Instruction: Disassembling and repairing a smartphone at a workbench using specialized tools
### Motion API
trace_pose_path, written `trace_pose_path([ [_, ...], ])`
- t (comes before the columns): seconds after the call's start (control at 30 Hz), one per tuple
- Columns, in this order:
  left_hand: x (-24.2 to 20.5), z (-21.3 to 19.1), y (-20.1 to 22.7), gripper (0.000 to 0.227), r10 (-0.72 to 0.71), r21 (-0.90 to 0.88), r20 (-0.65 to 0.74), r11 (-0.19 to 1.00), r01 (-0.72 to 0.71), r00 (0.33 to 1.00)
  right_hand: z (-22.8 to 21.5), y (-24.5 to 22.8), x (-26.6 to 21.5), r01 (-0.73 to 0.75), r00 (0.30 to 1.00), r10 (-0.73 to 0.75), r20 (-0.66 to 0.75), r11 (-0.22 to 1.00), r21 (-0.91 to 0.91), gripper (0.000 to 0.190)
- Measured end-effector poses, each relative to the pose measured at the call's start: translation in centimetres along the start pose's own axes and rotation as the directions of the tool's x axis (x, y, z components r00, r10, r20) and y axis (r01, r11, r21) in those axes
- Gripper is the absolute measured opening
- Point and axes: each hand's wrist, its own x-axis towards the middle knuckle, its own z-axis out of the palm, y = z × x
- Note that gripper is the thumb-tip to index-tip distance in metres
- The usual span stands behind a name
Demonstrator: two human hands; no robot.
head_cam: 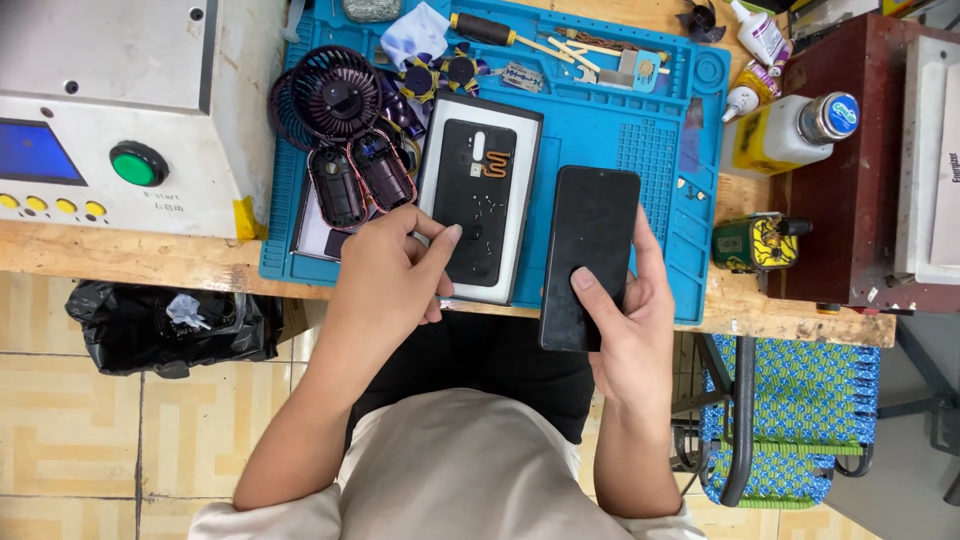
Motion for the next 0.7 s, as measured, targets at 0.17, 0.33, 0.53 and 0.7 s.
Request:
trace_pose_path([
  [0.17, 0.2, -0.2, 0.1, 0.027, 0.018, 0.184, -0.052, 0.983, -0.008, 0.998, -1.3, -1.8, 0.5, -0.03, 0.999, 0.029, 0.034, 0.999, 0.028, 0.085],
  [0.33, -0.9, -0.7, 0.2, 0.027, 0.177, 0.422, -0.102, 0.899, -0.118, 0.979, -2.5, -6.4, 0.8, -0.046, 0.999, 0.046, 0.023, 0.998, -0.03, 0.085],
  [0.53, -1.2, 0.7, 8.1, 0.081, 0.45, 0.541, -0.032, 0.759, -0.363, 0.893, -3.9, -13.2, 3.2, -0.053, 0.987, 0.142, 0.078, 0.74, -0.67, 0.068],
  [0.7, 5.9, 6.1, 10.4, 0.102, 0.738, 0.295, 0.671, -0.168, -0.941, 0.079, -4.9, -16.1, 5.8, 0.434, 0.881, 0.087, 0.466, 0.247, -0.866, 0.091],
])
